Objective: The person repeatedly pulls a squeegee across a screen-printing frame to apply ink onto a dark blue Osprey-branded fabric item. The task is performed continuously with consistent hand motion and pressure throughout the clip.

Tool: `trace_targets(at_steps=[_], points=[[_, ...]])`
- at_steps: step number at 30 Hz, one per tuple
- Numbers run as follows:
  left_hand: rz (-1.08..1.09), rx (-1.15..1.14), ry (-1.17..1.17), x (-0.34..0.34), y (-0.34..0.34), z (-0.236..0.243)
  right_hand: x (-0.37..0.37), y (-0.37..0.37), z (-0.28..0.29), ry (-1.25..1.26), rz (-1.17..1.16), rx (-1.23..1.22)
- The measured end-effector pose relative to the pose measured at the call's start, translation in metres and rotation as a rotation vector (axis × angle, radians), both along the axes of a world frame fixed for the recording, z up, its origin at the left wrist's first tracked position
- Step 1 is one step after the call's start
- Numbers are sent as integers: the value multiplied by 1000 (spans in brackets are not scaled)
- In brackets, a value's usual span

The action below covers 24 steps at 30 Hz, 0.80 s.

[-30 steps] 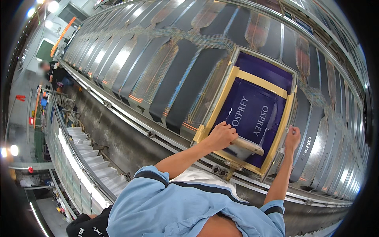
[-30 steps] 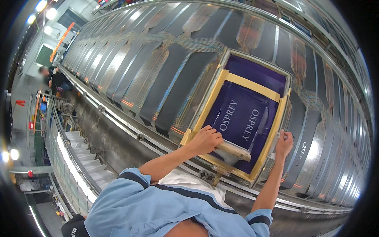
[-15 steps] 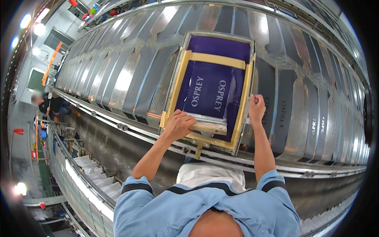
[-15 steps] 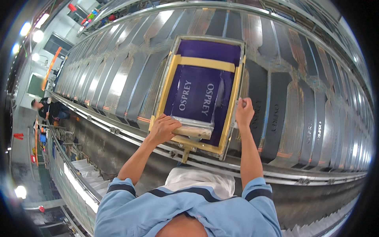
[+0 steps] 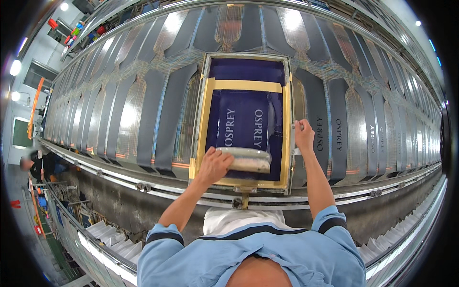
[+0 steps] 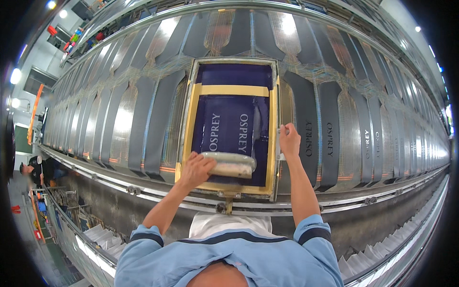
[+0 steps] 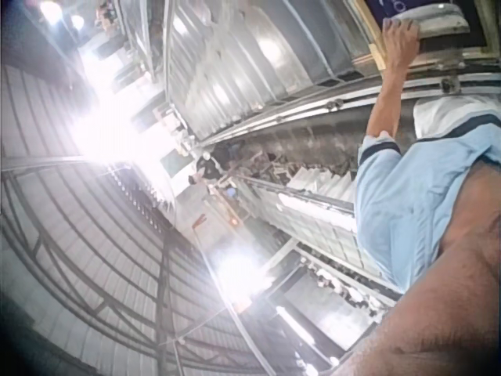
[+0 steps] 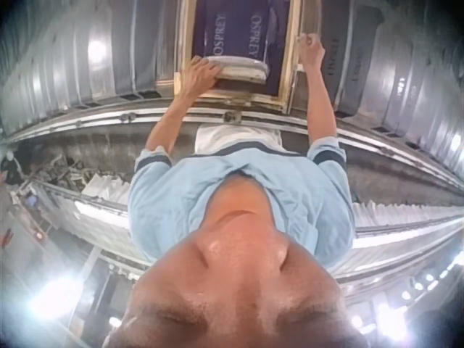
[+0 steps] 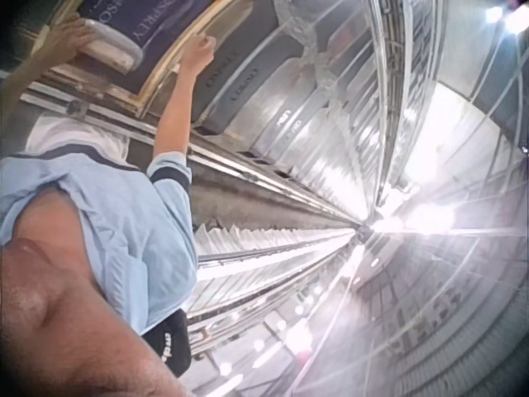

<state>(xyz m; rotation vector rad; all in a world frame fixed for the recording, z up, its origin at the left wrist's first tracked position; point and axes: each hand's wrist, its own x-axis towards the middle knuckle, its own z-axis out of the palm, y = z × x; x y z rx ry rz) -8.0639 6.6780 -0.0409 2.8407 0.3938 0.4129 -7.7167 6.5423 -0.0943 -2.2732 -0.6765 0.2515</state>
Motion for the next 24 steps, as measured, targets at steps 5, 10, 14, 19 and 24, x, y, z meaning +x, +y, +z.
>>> trace_targets(at_steps=[5, 10, 14, 19, 24], points=[[-10, 21, -5, 89, 103, -6, 24, 17, 38, -32, 268, -20], [5, -172, 42, 138, 159, 15, 26, 99, 100, -83, 802, 120], [69, -287, 217, 181, 166, -43, 39, 140, 67, -242, 885, -346], [87, 60, 95, 187, 177, -18, 42, 156, 40, -285, 814, -258], [111, 41, 232, 84, 73, -5, -49, 59, 34, -488, 882, 75]])
